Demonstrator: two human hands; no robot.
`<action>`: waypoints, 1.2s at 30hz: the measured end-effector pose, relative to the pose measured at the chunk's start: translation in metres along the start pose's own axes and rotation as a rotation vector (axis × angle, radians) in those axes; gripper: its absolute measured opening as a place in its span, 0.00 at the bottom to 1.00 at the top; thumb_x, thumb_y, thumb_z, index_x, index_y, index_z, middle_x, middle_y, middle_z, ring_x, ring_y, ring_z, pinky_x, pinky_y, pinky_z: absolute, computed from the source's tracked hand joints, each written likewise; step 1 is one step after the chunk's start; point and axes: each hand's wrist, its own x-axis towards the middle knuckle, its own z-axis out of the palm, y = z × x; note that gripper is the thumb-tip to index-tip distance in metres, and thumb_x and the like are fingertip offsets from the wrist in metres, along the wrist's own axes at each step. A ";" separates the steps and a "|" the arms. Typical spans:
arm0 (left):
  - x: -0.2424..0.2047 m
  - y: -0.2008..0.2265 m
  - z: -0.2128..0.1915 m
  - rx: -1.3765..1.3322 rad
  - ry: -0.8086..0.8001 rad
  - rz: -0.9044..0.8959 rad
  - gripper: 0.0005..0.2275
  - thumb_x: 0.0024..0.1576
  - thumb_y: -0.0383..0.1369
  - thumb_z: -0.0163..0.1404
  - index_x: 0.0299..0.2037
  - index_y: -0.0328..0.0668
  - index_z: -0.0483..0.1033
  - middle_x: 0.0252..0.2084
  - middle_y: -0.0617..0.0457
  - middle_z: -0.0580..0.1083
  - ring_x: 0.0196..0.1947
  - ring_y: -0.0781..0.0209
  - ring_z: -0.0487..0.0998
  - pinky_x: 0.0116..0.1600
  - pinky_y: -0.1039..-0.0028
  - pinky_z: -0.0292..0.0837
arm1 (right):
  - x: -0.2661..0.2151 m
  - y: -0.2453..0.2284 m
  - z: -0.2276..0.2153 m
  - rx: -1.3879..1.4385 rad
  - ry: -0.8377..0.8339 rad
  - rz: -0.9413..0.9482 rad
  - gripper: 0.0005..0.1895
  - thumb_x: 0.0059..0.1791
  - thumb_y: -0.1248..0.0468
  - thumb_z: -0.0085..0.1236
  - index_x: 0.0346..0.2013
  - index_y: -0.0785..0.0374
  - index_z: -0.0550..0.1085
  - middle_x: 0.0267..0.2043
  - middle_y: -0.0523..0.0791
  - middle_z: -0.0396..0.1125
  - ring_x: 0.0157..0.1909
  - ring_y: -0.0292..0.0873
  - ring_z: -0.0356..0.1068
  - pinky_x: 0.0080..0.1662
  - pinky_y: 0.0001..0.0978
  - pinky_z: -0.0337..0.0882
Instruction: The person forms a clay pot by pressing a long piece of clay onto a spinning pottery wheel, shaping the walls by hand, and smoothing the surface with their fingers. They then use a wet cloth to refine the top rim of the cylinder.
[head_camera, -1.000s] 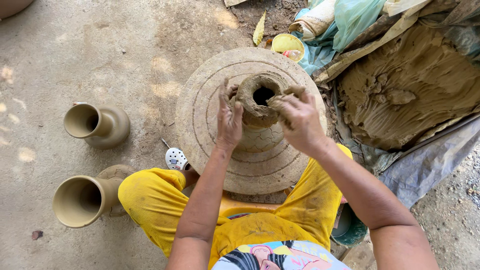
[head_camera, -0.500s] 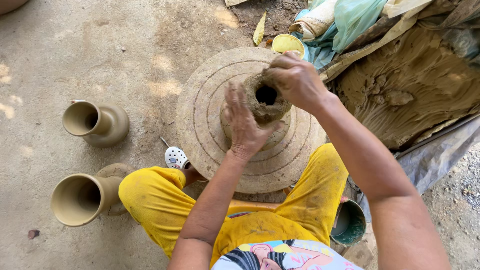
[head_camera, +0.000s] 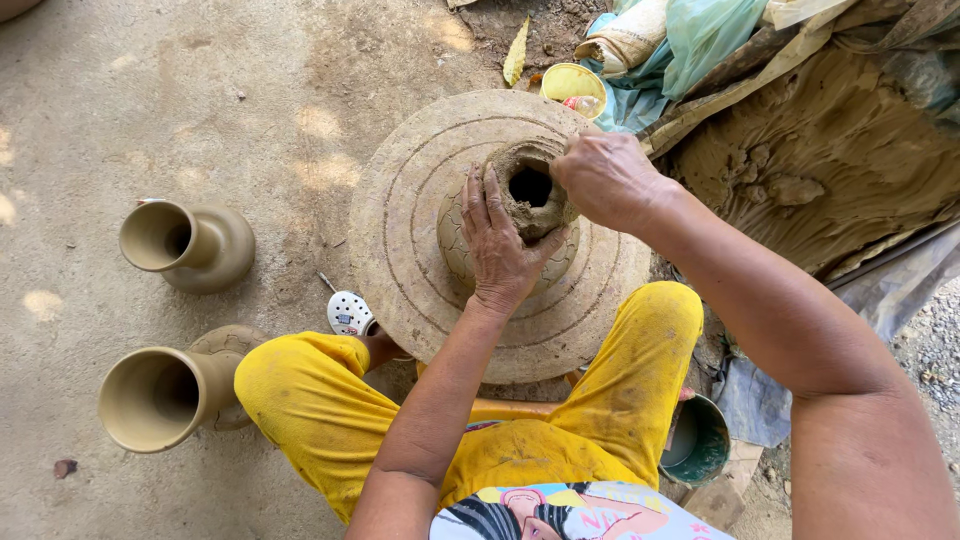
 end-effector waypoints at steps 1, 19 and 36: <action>0.001 0.000 0.000 -0.016 -0.014 0.001 0.57 0.48 0.66 0.58 0.77 0.38 0.38 0.76 0.33 0.47 0.77 0.35 0.47 0.77 0.41 0.46 | -0.001 -0.002 -0.003 0.110 -0.242 0.109 0.22 0.54 0.76 0.45 0.51 0.48 0.79 0.38 0.46 0.73 0.40 0.45 0.73 0.44 0.43 0.77; 0.002 -0.018 -0.008 -0.153 -0.139 0.026 0.59 0.48 0.68 0.55 0.78 0.50 0.27 0.80 0.42 0.42 0.81 0.40 0.40 0.79 0.41 0.39 | -0.039 -0.010 0.076 0.541 0.528 0.071 0.22 0.62 0.58 0.43 0.72 0.50 0.60 0.76 0.44 0.59 0.80 0.48 0.52 0.77 0.58 0.50; 0.147 0.006 -0.040 0.181 -0.864 0.181 0.45 0.50 0.33 0.59 0.76 0.66 0.42 0.74 0.44 0.52 0.72 0.46 0.54 0.72 0.39 0.44 | -0.079 -0.064 0.320 0.325 -0.221 0.391 0.31 0.50 0.69 0.34 0.68 0.78 0.55 0.67 0.69 0.51 0.67 0.68 0.57 0.64 0.54 0.62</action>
